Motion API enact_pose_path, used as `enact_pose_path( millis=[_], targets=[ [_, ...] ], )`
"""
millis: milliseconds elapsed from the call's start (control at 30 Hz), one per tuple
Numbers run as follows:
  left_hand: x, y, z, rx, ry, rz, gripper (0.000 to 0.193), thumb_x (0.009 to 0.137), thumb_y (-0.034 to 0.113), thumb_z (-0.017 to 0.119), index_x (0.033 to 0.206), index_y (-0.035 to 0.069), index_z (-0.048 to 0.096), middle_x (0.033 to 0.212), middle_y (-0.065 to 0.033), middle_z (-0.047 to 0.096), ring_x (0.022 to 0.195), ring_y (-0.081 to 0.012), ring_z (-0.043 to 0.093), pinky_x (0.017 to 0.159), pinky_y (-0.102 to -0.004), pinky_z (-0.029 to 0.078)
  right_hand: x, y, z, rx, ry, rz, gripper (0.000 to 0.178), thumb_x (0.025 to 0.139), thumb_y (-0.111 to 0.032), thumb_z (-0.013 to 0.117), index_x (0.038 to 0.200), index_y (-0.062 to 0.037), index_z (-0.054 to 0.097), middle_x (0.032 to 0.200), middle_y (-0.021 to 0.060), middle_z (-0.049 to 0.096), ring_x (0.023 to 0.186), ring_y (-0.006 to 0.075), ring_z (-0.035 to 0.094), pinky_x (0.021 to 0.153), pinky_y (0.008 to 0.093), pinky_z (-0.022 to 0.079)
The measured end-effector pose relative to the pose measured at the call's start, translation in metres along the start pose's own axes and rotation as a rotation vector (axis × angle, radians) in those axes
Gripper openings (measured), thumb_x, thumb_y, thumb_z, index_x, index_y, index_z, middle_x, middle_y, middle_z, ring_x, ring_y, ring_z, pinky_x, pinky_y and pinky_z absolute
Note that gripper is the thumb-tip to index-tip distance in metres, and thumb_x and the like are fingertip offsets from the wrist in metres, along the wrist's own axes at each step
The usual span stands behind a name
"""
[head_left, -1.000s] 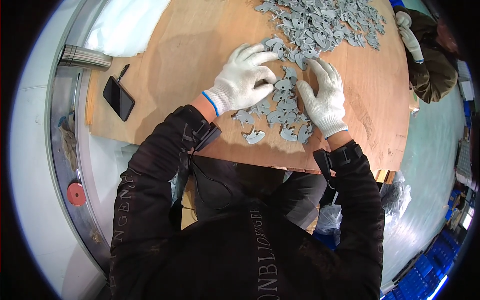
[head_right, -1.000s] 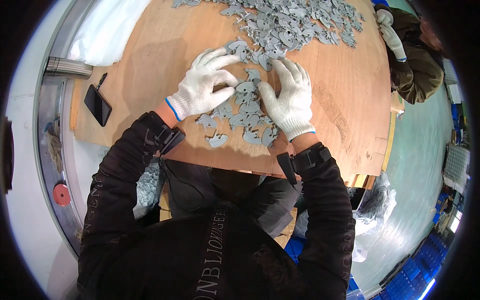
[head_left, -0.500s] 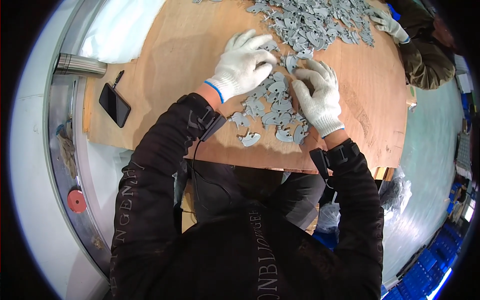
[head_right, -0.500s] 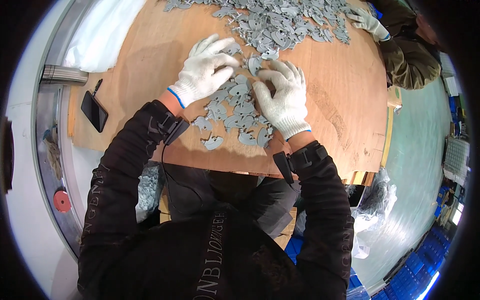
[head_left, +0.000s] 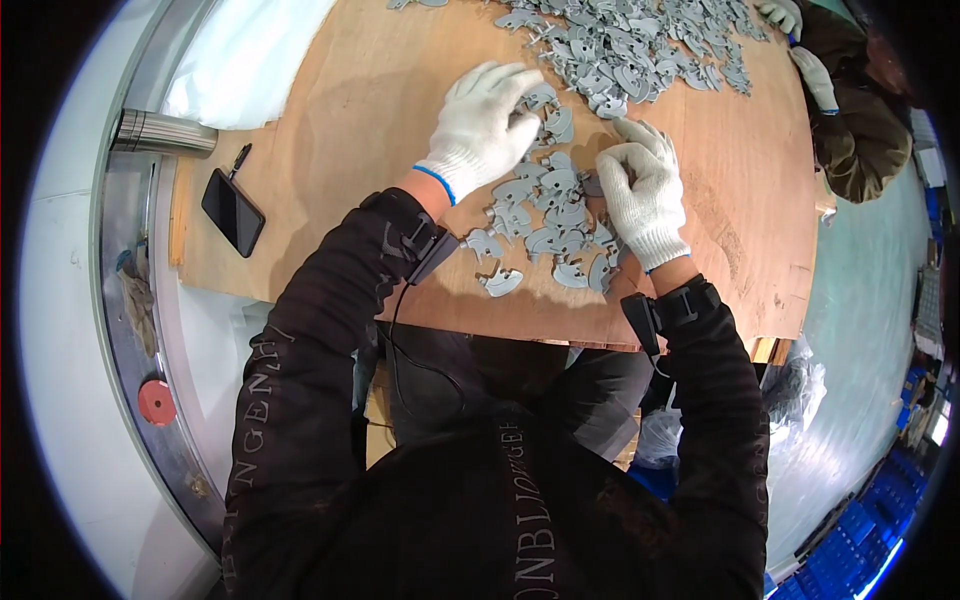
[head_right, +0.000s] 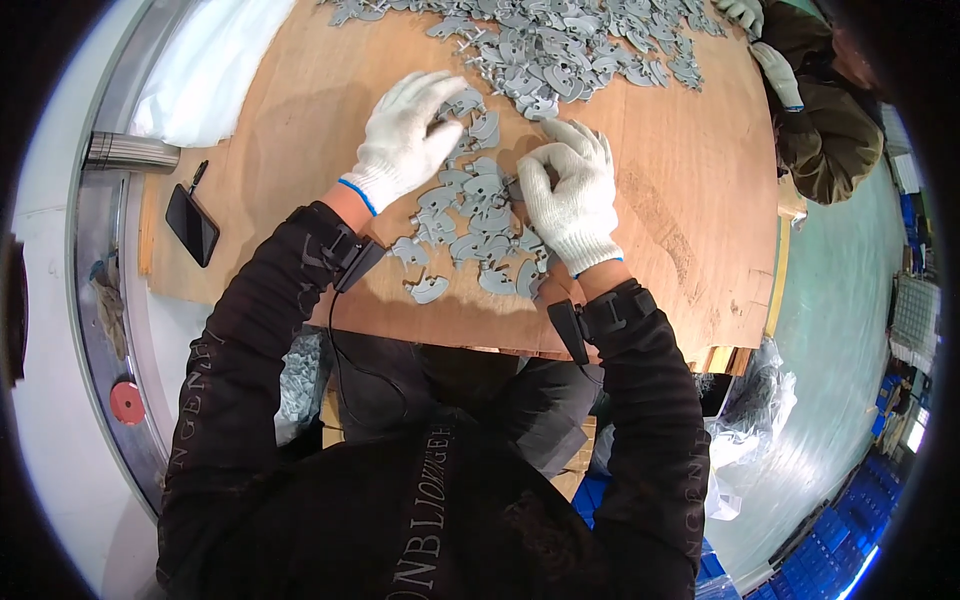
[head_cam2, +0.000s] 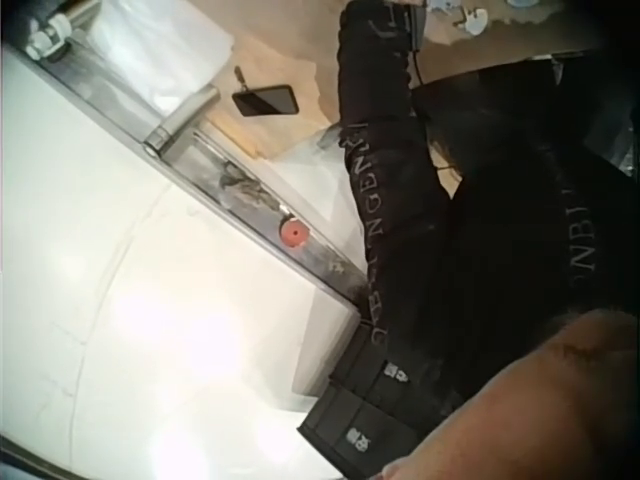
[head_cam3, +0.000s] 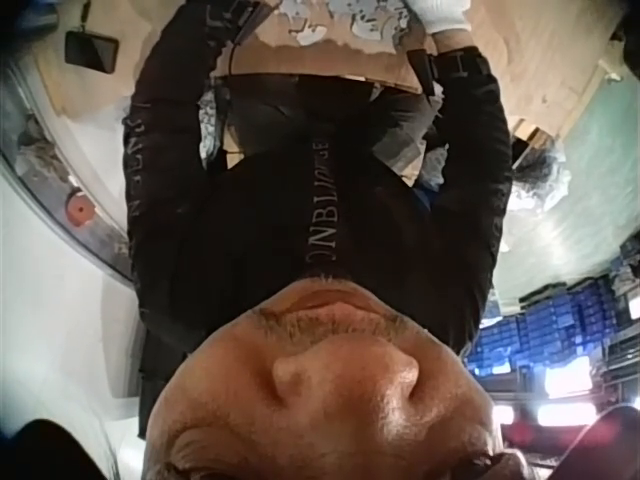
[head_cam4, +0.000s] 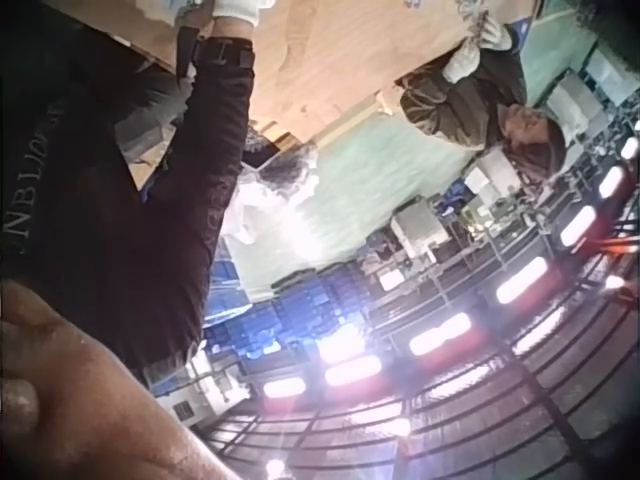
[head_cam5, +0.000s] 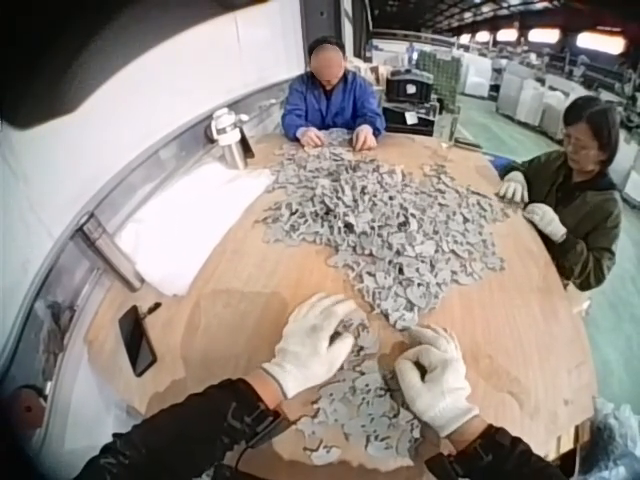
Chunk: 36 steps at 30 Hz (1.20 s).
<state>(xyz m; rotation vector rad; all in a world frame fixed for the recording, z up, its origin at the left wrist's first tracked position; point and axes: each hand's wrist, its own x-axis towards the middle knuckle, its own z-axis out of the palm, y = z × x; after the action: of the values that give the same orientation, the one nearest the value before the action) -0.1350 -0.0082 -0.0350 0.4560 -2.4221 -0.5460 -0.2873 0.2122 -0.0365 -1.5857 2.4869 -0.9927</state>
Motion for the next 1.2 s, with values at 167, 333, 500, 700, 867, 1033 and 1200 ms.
enact_pose_path(
  millis=[167,333,500,700,867,1033,1200],
  targets=[
    [-0.004,-0.003,-0.005,0.139,-0.1,0.033,0.036,0.094,0.014,0.069,0.13,0.017,0.074,0.145,-0.0109,0.069,0.142,-0.0354,0.058,0.124,-0.0484,0.043,0.007,-0.017,0.002,0.132,0.124,0.147,0.048,0.097,-0.024,0.075,0.143,-0.0111,0.072,0.162,0.02,0.058,0.15,0.0399,0.054,0.126,0.0472,0.043],
    [-0.005,-0.016,-0.006,-0.233,-0.033,-0.081,0.035,0.094,0.021,0.071,0.129,0.019,0.076,0.144,-0.0098,0.07,0.145,-0.0342,0.055,0.128,-0.0482,0.036,0.024,-0.015,0.007,0.09,0.134,0.188,0.052,0.096,-0.023,0.074,0.146,-0.0109,0.07,0.161,0.0203,0.058,0.152,0.0405,0.052,0.127,0.0477,0.041],
    [0.001,0.003,-0.007,-0.021,-0.154,-0.056,0.029,0.094,0.022,0.073,0.123,0.018,0.079,0.138,-0.0095,0.073,0.139,-0.0335,0.059,0.125,-0.0464,0.04,0.035,-0.003,0.014,-0.107,0.143,0.15,0.054,0.092,-0.021,0.073,0.145,-0.0102,0.07,0.16,0.0216,0.059,0.151,0.0406,0.052,0.127,0.048,0.04],
    [0.003,-0.001,-0.01,0.04,-0.201,-0.112,0.024,0.096,0.023,0.075,0.118,0.016,0.08,0.125,-0.009,0.078,0.128,-0.0313,0.066,0.117,-0.0454,0.047,0.036,-0.007,0.015,-0.169,0.133,0.112,0.037,0.091,-0.015,0.069,0.126,-0.007,0.078,0.157,0.0186,0.062,0.146,0.0364,0.056,0.125,0.0442,0.043],
    [0.001,-0.008,-0.002,-0.177,-0.024,-0.217,0.017,0.099,0.018,0.073,0.113,0.014,0.081,0.108,-0.0088,0.08,0.118,-0.0303,0.07,0.108,-0.045,0.053,0.03,0.0,0.009,0.022,0.071,0.13,0.029,0.09,-0.009,0.066,0.116,-0.0056,0.079,0.15,0.0159,0.068,0.141,0.0352,0.061,0.122,0.0436,0.045],
    [-0.003,-0.014,0.002,-0.286,0.208,-0.349,0.017,0.101,0.013,0.07,0.114,0.012,0.08,0.107,-0.011,0.08,0.115,-0.0318,0.072,0.105,-0.0438,0.056,0.029,-0.004,0.011,0.128,0.175,0.164,0.034,0.092,-0.004,0.062,0.121,-0.006,0.078,0.14,0.0139,0.074,0.134,0.033,0.066,0.117,0.0421,0.05],
    [-0.004,-0.018,0.0,-0.092,0.294,-0.316,0.03,0.106,0.009,0.063,0.133,0.009,0.076,0.128,-0.0116,0.078,0.123,-0.0233,0.073,0.109,-0.0367,0.055,0.032,-0.011,0.008,0.166,0.199,0.22,0.039,0.092,-0.003,0.06,0.128,-0.0068,0.077,0.135,0.0132,0.075,0.131,0.0313,0.067,0.114,0.0415,0.053]
  ],
)
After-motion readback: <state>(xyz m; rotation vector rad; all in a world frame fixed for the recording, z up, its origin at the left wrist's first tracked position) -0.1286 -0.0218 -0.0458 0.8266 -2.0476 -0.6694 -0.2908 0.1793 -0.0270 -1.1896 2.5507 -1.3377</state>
